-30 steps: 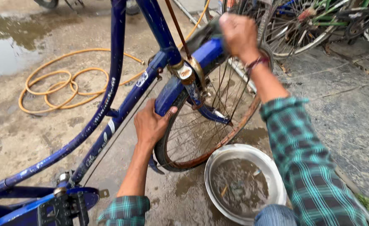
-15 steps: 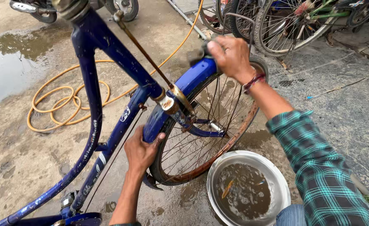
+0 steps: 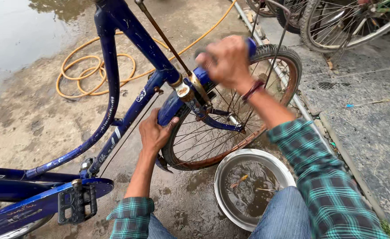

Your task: The person scrubs the front wheel and fork of a blue bicycle using a toothbrush and a cloth. They repeatedly dip the tools into a metal bowl of water to clean the spokes, rim, and frame.

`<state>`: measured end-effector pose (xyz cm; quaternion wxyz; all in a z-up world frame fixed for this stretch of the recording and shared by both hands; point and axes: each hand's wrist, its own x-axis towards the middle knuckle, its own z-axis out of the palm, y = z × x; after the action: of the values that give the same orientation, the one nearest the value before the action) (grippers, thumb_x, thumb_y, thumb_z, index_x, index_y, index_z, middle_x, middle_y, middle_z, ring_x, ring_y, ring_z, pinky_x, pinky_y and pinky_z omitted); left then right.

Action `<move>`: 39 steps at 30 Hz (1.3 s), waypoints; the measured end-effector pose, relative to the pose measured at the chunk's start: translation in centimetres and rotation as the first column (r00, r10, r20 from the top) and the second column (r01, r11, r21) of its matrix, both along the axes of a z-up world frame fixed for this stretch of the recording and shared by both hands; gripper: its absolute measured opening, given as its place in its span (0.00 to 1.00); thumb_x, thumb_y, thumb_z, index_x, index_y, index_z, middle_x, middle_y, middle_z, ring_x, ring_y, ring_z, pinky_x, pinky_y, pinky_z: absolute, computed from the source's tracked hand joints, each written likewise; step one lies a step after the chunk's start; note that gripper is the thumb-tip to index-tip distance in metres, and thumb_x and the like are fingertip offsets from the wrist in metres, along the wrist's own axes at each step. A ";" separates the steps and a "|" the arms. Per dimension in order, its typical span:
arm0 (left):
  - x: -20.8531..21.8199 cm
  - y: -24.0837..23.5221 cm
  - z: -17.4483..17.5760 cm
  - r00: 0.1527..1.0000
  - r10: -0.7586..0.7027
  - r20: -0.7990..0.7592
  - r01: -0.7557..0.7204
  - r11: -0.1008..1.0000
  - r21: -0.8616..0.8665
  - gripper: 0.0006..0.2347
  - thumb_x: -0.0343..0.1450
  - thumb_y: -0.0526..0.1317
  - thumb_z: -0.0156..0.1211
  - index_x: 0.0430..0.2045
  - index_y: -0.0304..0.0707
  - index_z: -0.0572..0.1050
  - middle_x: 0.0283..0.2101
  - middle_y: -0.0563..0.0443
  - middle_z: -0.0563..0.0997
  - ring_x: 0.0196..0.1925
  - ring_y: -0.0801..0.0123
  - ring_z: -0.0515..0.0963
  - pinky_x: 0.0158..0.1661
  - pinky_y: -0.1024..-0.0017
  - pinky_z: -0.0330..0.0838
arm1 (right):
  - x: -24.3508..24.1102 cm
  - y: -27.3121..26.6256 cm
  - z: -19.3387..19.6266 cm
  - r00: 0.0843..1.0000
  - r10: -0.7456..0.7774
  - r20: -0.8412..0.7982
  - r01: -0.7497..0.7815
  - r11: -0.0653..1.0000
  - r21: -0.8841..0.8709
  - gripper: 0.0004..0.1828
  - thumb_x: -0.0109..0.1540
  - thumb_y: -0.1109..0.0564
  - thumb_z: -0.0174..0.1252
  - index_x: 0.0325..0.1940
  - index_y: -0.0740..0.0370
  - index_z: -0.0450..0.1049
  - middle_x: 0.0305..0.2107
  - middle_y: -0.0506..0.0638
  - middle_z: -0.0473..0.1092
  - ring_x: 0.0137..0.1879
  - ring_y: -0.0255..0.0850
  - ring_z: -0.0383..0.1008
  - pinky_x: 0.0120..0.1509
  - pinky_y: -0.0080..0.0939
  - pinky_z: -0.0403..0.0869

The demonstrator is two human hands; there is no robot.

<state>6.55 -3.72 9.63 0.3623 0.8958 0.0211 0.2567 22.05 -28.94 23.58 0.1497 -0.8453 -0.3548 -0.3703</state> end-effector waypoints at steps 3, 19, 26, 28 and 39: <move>-0.2 -0.4 -0.3 0.996 0.007 0.089 -0.006 1.000 -0.012 0.28 0.63 0.63 0.69 0.42 0.36 0.78 0.24 0.44 0.81 0.28 0.53 0.83 0.31 0.60 0.74 | -3.1 3.0 -3.7 0.971 0.178 0.161 -0.202 0.968 0.148 0.25 0.71 0.32 0.50 0.39 0.52 0.79 0.32 0.48 0.75 0.44 0.44 0.75 0.66 0.52 0.58; 0.0 -0.2 -0.5 1.000 0.018 0.000 -0.018 1.000 -0.003 0.30 0.63 0.65 0.66 0.44 0.36 0.78 0.20 0.44 0.79 0.24 0.55 0.82 0.31 0.59 0.74 | -7.7 -8.7 -16.1 0.855 0.514 0.068 -0.162 0.141 0.977 0.16 0.69 0.58 0.59 0.61 0.59 0.69 0.52 0.54 0.75 0.60 0.45 0.77 0.67 0.52 0.76; -0.4 -0.2 0.4 0.999 0.024 -0.036 -0.024 1.000 -0.004 0.29 0.62 0.64 0.67 0.43 0.37 0.78 0.19 0.43 0.78 0.24 0.53 0.81 0.31 0.58 0.73 | -12.1 -8.9 -20.8 0.590 0.784 -0.192 0.500 -0.168 0.849 0.30 0.58 0.67 0.57 0.65 0.60 0.60 0.49 0.55 0.73 0.51 0.48 0.78 0.58 0.51 0.79; -0.3 -0.3 0.6 0.999 0.023 -0.027 -0.024 1.000 -0.012 0.29 0.63 0.64 0.67 0.42 0.37 0.78 0.19 0.43 0.78 0.24 0.52 0.81 0.31 0.58 0.73 | -12.4 -8.4 -21.9 0.583 0.789 -0.195 0.401 -0.071 0.914 0.32 0.56 0.69 0.57 0.65 0.64 0.63 0.51 0.57 0.72 0.52 0.49 0.78 0.58 0.51 0.79; -0.8 -0.5 0.0 0.998 -0.010 0.060 0.014 0.998 -0.061 0.31 0.62 0.67 0.66 0.44 0.37 0.79 0.23 0.45 0.80 0.27 0.54 0.83 0.32 0.59 0.74 | -12.9 3.2 -19.1 0.838 0.351 -0.418 0.069 0.692 0.718 0.54 0.56 0.53 0.68 0.78 0.58 0.44 0.67 0.61 0.59 0.68 0.52 0.67 0.73 0.54 0.68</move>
<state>5.70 -4.20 9.62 0.3918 0.8762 0.0129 0.2804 9.17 -25.76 4.49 0.5826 -0.7578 -0.1964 -0.2186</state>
